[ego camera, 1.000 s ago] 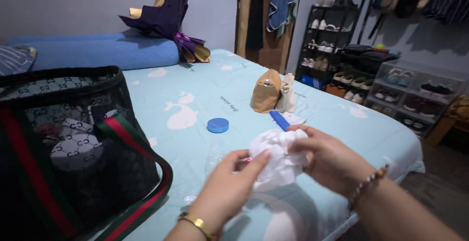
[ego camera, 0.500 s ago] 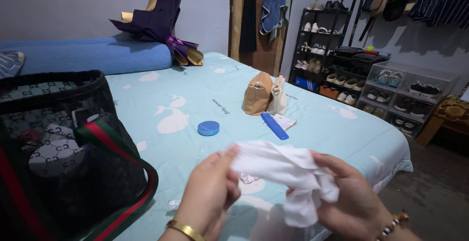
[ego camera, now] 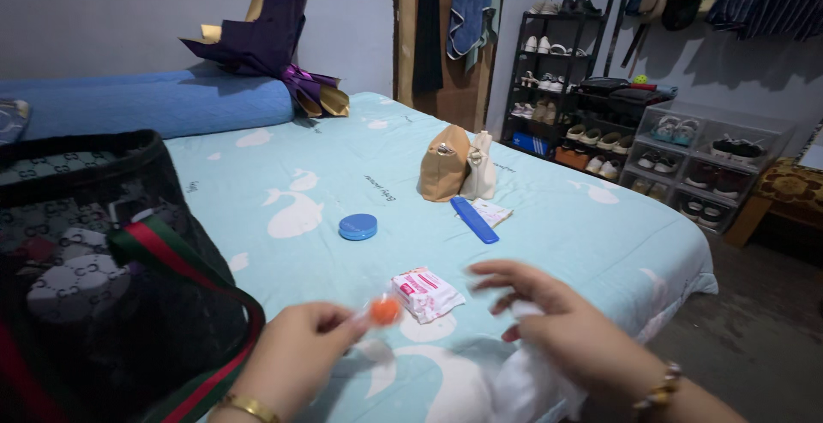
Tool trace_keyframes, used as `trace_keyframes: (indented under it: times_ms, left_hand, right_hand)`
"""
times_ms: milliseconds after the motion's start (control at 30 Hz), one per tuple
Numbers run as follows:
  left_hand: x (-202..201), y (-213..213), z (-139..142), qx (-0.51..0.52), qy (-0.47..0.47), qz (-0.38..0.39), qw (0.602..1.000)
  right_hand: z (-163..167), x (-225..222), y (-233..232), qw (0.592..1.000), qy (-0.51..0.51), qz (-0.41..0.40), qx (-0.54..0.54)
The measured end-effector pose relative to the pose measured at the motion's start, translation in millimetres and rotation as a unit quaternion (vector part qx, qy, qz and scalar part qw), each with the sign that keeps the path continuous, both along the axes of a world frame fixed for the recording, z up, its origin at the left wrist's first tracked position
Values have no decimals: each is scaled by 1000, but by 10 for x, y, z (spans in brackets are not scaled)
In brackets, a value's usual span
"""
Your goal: The person wipes cosmetic containers with a tissue, wraps a small bottle in tissue, and wipes a comb and a cushion compact. They then open makeup pouches on the bed and place the cosmetics inside, arranging the items.
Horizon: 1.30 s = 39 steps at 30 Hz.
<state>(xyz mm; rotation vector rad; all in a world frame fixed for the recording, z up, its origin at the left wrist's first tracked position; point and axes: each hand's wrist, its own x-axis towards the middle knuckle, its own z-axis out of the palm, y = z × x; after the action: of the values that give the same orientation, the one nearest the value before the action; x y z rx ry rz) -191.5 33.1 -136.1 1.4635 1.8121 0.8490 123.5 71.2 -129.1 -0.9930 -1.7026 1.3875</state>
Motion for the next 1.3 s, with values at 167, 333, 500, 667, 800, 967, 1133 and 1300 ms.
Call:
trace_keyframes:
  times_ms: [167,333,500,667,800,967,1133,1300]
  left_hand:
    - [123,-7,431,-33,-333,-51,941]
    - [119,29,608,11,-410,0,912]
    - [-23,39,486,43,-383,27,922]
    - [-51,-106,595,53,-327,-76,941]
    - [-8,-288,832,-78,-343,-143,925]
    - [238,-197,902,37,-532,-269,802]
    - [259,-85,677,148,-444,-50,882]
    - [147,-179,481,181,-164,7,970]
  right_hand:
    - [293,-624,-46,999,-11,14,-28]
    - [396,-1021,-144,993,-41,94,-53]
    - [476,-887,-273,971,-199,128,-43]
    - [861,-597,-246,966,-250,32,58]
    - [1088,-420,21,981,-140,-12,137]
    - [471,-805,204,994,82,-13,-78]
    - [-80,-1188,-132,968,143,61,-195]
    - [308,-950,-275,995,-10,92,29]
